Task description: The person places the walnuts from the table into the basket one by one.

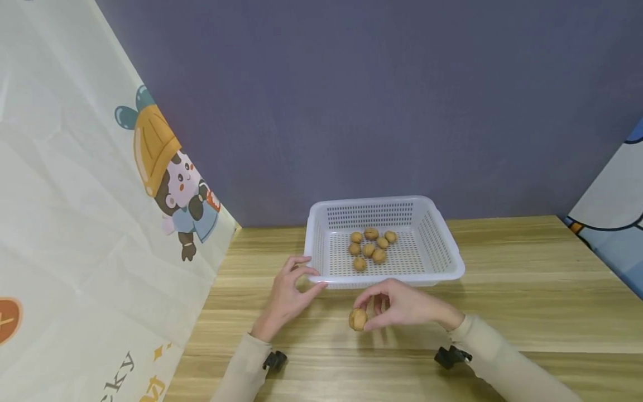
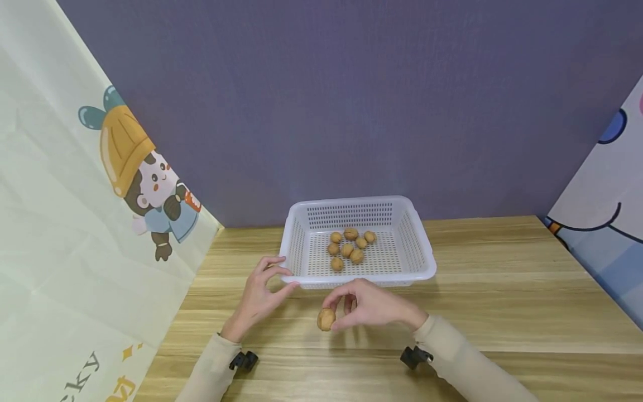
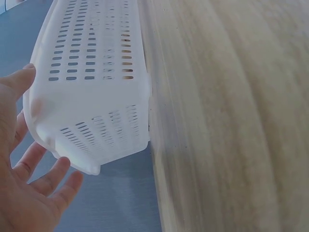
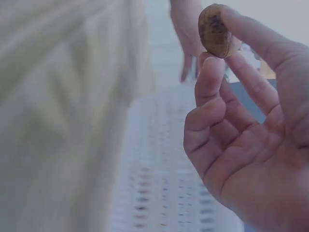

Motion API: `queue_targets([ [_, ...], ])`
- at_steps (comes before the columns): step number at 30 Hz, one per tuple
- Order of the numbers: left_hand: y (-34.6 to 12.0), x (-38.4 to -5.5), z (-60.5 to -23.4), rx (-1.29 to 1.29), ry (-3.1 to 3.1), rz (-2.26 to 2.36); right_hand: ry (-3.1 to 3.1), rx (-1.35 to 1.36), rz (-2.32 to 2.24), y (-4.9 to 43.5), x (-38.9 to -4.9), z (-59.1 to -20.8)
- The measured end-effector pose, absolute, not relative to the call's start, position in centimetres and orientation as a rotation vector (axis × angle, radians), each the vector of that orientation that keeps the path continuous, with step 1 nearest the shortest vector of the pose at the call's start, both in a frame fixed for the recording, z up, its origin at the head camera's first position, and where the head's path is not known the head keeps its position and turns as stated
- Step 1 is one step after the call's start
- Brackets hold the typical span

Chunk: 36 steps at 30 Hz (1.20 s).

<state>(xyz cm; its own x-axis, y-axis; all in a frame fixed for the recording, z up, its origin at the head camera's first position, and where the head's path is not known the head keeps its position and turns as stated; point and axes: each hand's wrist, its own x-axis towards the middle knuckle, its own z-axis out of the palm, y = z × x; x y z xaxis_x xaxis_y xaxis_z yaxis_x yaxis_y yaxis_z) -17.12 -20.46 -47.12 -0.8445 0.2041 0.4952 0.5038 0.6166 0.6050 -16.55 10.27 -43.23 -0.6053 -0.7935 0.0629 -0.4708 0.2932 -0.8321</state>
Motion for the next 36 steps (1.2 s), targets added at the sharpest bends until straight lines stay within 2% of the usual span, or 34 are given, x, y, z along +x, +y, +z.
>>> queue_targets([
  [12,-20.7,-17.7,-47.2,-0.54,-2.498,-1.083,2.347,-1.086,-1.2,11.6,-21.4,-35.3],
  [18,-20.6,-17.7,-47.3,-0.554,-2.482,-1.079,2.364,-1.016,-1.257,12.5,-24.9,-33.1],
  [24,-20.5,-17.6,-47.3,-0.54,-2.504,-1.082,2.414,-0.809,-1.274,13.4,-27.9,-33.6],
  [36,-20.5,-17.4,-47.4,-0.528,-2.514,-1.085,2.446,-0.534,-1.32,14.5,-32.6,-37.9],
])
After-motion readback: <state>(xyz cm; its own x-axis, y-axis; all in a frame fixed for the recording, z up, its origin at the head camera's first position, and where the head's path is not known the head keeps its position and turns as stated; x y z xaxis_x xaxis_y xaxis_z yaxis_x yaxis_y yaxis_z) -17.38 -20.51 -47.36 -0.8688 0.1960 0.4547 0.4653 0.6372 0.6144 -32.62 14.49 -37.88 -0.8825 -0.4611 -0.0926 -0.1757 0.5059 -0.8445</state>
